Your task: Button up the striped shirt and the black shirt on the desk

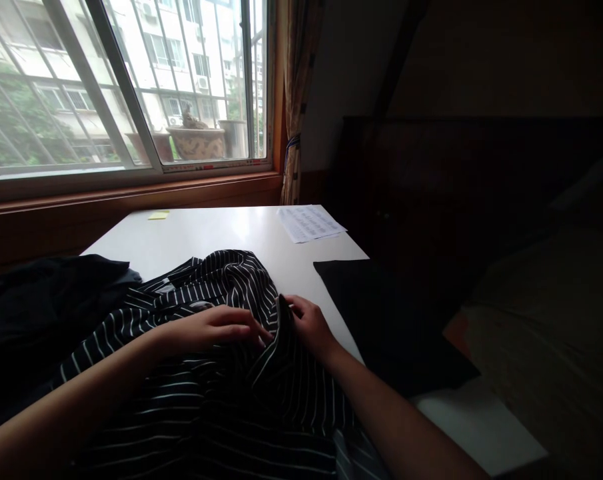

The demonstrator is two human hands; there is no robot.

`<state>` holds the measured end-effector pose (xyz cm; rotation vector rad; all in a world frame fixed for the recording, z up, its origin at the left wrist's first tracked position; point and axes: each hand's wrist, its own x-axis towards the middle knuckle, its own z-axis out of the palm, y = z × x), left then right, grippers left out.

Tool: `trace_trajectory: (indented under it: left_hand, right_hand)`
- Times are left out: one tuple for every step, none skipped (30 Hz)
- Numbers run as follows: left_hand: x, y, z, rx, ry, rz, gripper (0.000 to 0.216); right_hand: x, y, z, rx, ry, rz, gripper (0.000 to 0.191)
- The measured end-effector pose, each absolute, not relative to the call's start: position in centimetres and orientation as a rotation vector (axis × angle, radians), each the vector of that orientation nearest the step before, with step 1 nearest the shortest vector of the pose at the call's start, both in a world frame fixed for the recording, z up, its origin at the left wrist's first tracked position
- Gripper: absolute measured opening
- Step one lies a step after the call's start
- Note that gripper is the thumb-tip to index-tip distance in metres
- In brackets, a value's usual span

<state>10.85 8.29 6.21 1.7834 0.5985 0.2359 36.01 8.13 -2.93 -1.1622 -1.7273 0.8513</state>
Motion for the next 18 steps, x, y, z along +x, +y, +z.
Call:
trace_trajectory:
  left_hand:
    - [10.2, 8.3, 6.7, 1.871, 0.589, 0.195, 0.03]
    - [9.4, 8.3, 7.0, 1.974, 0.612, 0.206, 0.031]
    - [8.5, 8.5, 7.0, 2.096, 0.655, 0.234, 0.034]
    - [7.6, 8.8, 6.7, 2.22, 0.72, 0.251, 0.044]
    - [6.5, 9.1, 6.3, 2.333, 0.776, 0.227, 0.056]
    - [5.5, 9.4, 5.8, 2.417, 0.848, 0.176, 0.071]
    - [4.5, 9.6, 5.2, 2.485, 0.923, 0.111, 0.084]
    - [3.6, 9.7, 4.5, 2.533, 0.995, 0.038, 0.093]
    - [2.9, 9.8, 4.0, 2.563, 1.048, -0.022, 0.1]
    - [2.4, 9.8, 3.4, 2.582, 1.078, -0.059, 0.103]
    - [2.2, 9.8, 3.0, 2.601, 1.095, -0.074, 0.102]
    - [2.1, 9.7, 2.8, 2.62, 1.103, -0.07, 0.099]
    - [2.2, 9.6, 2.6, 2.643, 1.108, -0.056, 0.094]
    - [2.4, 9.5, 2.6, 2.668, 1.114, -0.044, 0.088]
    - [2.7, 9.4, 2.6, 2.691, 1.12, -0.045, 0.08]
    - [3.0, 9.3, 2.7, 2.708, 1.13, -0.059, 0.073]
    - [3.3, 9.2, 2.8, 2.719, 1.138, -0.081, 0.065]
    - [3.5, 9.1, 2.9, 2.725, 1.144, -0.098, 0.059]
  right_hand:
    - [35.9, 8.0, -2.9, -1.155, -1.744, 0.858, 0.029]
    - [35.9, 8.0, -2.8, -1.156, -1.759, 0.852, 0.03]
    - [35.9, 8.0, -2.8, -1.165, -1.774, 0.835, 0.031]
    - [35.9, 8.0, -2.8, -1.181, -1.785, 0.808, 0.032]
    - [35.9, 8.1, -2.8, -1.204, -1.79, 0.777, 0.033]
    - [36.0, 8.2, -2.9, -1.231, -1.791, 0.744, 0.034]
    - [36.1, 8.2, -2.8, -1.26, -1.791, 0.72, 0.035]
    - [36.3, 8.3, -2.8, -1.286, -1.795, 0.715, 0.036]
    - [36.5, 8.3, -2.7, -1.306, -1.806, 0.736, 0.036]
    - [36.7, 8.3, -2.5, -1.315, -1.826, 0.782, 0.037]
    - [36.9, 8.3, -2.3, -1.312, -1.857, 0.848, 0.039]
    - [37.1, 8.2, -2.1, -1.299, -1.894, 0.921, 0.042]
    - [37.3, 8.1, -2.0, -1.279, -1.932, 0.987, 0.045]
    - [37.5, 8.0, -1.8, -1.256, -1.969, 1.034, 0.045]
    - [37.7, 8.0, -1.7, -1.233, -1.996, 1.058, 0.04]
    - [37.8, 8.1, -1.5, -1.214, -2.006, 1.062, 0.033]
    - [38.1, 8.2, -1.4, -1.202, -1.993, 1.048, 0.025]
    - [38.3, 8.4, -1.3, -1.202, -1.946, 1.016, 0.02]
